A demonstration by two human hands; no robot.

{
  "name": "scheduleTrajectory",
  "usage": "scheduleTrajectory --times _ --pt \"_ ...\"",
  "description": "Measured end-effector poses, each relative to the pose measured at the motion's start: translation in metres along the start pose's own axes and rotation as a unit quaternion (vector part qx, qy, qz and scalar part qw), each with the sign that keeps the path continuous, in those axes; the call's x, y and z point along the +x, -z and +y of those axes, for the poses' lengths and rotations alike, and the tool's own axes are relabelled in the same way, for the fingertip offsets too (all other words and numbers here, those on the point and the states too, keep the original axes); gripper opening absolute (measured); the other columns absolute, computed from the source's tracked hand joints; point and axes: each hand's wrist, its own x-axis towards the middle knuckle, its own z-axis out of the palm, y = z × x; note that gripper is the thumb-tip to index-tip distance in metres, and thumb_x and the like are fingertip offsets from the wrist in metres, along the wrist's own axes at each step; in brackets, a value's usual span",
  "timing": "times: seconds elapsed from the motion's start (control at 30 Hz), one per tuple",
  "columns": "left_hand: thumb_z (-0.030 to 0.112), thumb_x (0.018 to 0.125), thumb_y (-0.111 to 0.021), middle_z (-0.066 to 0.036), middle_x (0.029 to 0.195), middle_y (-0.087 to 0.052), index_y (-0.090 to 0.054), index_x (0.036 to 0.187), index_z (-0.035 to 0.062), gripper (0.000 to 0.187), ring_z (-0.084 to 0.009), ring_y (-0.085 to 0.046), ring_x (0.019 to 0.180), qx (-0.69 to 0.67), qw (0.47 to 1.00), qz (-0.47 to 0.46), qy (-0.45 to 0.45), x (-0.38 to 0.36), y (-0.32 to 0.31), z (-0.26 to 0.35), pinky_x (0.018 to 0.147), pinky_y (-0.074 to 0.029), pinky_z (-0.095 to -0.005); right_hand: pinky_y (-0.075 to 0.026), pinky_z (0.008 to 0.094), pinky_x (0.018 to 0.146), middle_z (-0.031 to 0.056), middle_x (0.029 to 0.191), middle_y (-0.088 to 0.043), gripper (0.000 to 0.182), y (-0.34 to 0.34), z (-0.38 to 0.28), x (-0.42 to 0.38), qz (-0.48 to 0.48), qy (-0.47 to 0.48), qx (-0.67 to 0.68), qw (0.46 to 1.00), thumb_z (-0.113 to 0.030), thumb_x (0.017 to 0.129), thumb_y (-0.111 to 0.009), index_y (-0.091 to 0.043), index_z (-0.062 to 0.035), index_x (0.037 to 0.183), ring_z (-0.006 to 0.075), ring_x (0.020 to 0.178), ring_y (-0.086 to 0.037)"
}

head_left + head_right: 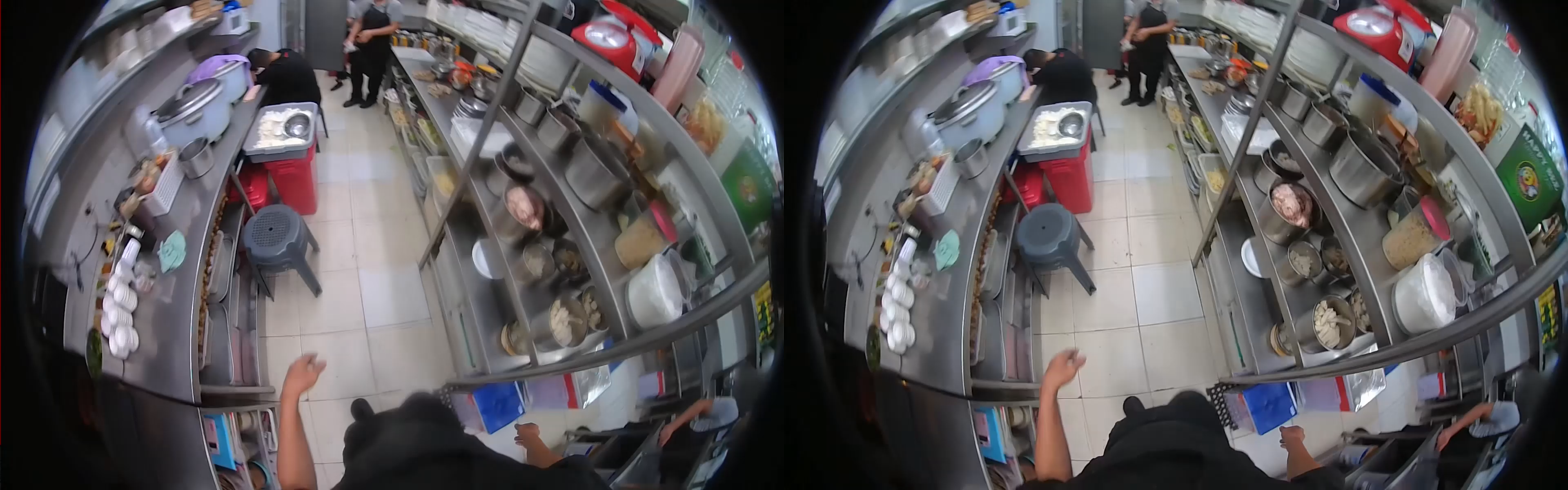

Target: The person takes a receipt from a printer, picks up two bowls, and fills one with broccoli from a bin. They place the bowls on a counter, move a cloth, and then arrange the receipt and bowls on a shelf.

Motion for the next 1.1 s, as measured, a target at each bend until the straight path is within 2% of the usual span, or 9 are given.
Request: scheduleTrajectory --times 0.2,0.27,0.4,0.47,0.57,0.67,0.77,0.9,1.1 --pt "0.025 0.089 -0.06 -0.009 0.093 -0.067 -0.06 0.107 0.0014 0.029 -0.0167 -0.064 0.086 -0.369 0.928 -0.041 -0.035 0.166 0.031 0.139 0.07 -0.048 -0.0286 -0.052 0.0335 0.042 0.0118 0.07 -0.061 0.021 -0.081 -0.058 -0.046 -0.003 -0.131 0.212 0.968 -0.017 0.079 -0.066 -0.059 -0.0006 0.09 0.0251 0.054 -0.063" --pt "0.023 0.088 -0.06 -0.01 0.091 -0.067 -0.06 0.106 0.0004 0.029 -0.0178 -0.065 0.083 -0.409 0.904 -0.127 0.015 0.208 0.021 0.157 0.07 -0.049 -0.0295 -0.048 0.0319 0.039 0.0107 0.067 -0.058 0.02 -0.13 -0.082 -0.009 -0.097 -0.063 0.365 0.924 -0.021 0.081 -0.063 -0.058 -0.0032 0.089 0.0225 0.05 -0.059" --pt "0.021 0.088 -0.059 -0.013 0.088 -0.066 -0.059 0.104 -0.0004 0.027 -0.021 -0.065 0.076 -0.395 0.896 -0.157 0.132 0.263 0.001 0.149 0.064 -0.05 -0.0306 -0.047 0.033 0.047 0.0056 0.072 -0.06 0.011 -0.155 -0.293 0.012 -0.164 0.06 0.22 0.96 -0.017 0.083 -0.058 -0.061 -0.0071 0.085 0.0166 0.058 -0.057" --pt "0.021 0.088 -0.058 -0.013 0.086 -0.065 -0.058 0.103 -0.0004 0.026 -0.0219 -0.064 0.074 -0.393 0.89 -0.151 0.175 0.284 0.004 0.155 0.062 -0.05 -0.0311 -0.05 0.0338 0.066 0.0106 0.081 -0.067 0.032 -0.166 -0.385 0.04 -0.155 0.174 0.22 0.947 -0.031 0.08 -0.065 -0.067 -0.0015 0.092 0.0189 0.07 -0.062" --pt "0.021 0.088 -0.057 -0.014 0.084 -0.063 -0.057 0.101 -0.0007 0.025 -0.0226 -0.064 0.072 -0.428 0.864 -0.14 0.223 0.308 0.003 0.158 0.058 -0.051 -0.0319 -0.05 0.0287 0.072 0.0064 0.083 -0.067 0.025 -0.109 -0.524 -0.009 -0.01 0.401 0.27 0.875 -0.023 0.083 -0.068 -0.065 -0.0025 0.098 0.0145 0.079 -0.064" --pt "0.021 0.088 -0.057 -0.015 0.083 -0.062 -0.056 0.099 -0.0015 0.025 -0.0231 -0.063 0.069 -0.417 0.861 -0.157 0.246 0.359 0.003 0.174 0.056 -0.051 -0.0317 -0.048 0.0242 0.067 0.0025 0.082 -0.066 0.019 -0.046 -0.587 -0.068 0.01 0.42 0.37 0.829 -0.017 0.083 -0.069 -0.064 -0.0038 0.096 0.009 0.076 -0.061" --pt "0.021 0.087 -0.058 -0.013 0.08 -0.062 -0.056 0.096 -0.0021 0.025 -0.0212 -0.061 0.068 -0.357 0.886 -0.226 0.191 0.438 -0.009 0.196 0.056 -0.049 -0.0304 -0.045 0.0214 0.063 0.0004 0.079 -0.065 0.016 -0.02 -0.605 -0.093 0.06 0.415 0.404 0.813 -0.016 0.085 -0.068 -0.064 -0.0041 0.095 0.0062 0.072 -0.058" --pt "0.021 0.088 -0.057 -0.01 0.079 -0.062 -0.059 0.099 -0.0024 0.027 -0.0165 -0.059 0.068 -0.281 0.899 -0.335 0.005 0.525 -0.021 0.329 0.06 -0.046 -0.0277 -0.043 0.0204 0.059 -0.001 0.076 -0.062 0.012 -0.03 -0.606 -0.1 0.152 0.276 0.501 0.806 -0.015 0.087 -0.066 -0.063 -0.0045 0.093 0.0056 0.068 -0.056" --pt "0.025 0.087 -0.061 -0.014 0.102 -0.06 -0.046 0.12 -0.0025 0.046 -0.0208 -0.063 0.082 -0.269 0.808 -0.489 -0.185 0.546 -0.091 0.558 0.072 -0.051 -0.0311 -0.044 0.0215 0.059 -0.0006 0.08 -0.062 0.013 -0.049 -0.6 -0.136 0.276 0.116 0.596 0.745 -0.017 0.088 -0.064 -0.061 -0.0059 0.094 0.0078 0.07 -0.057"
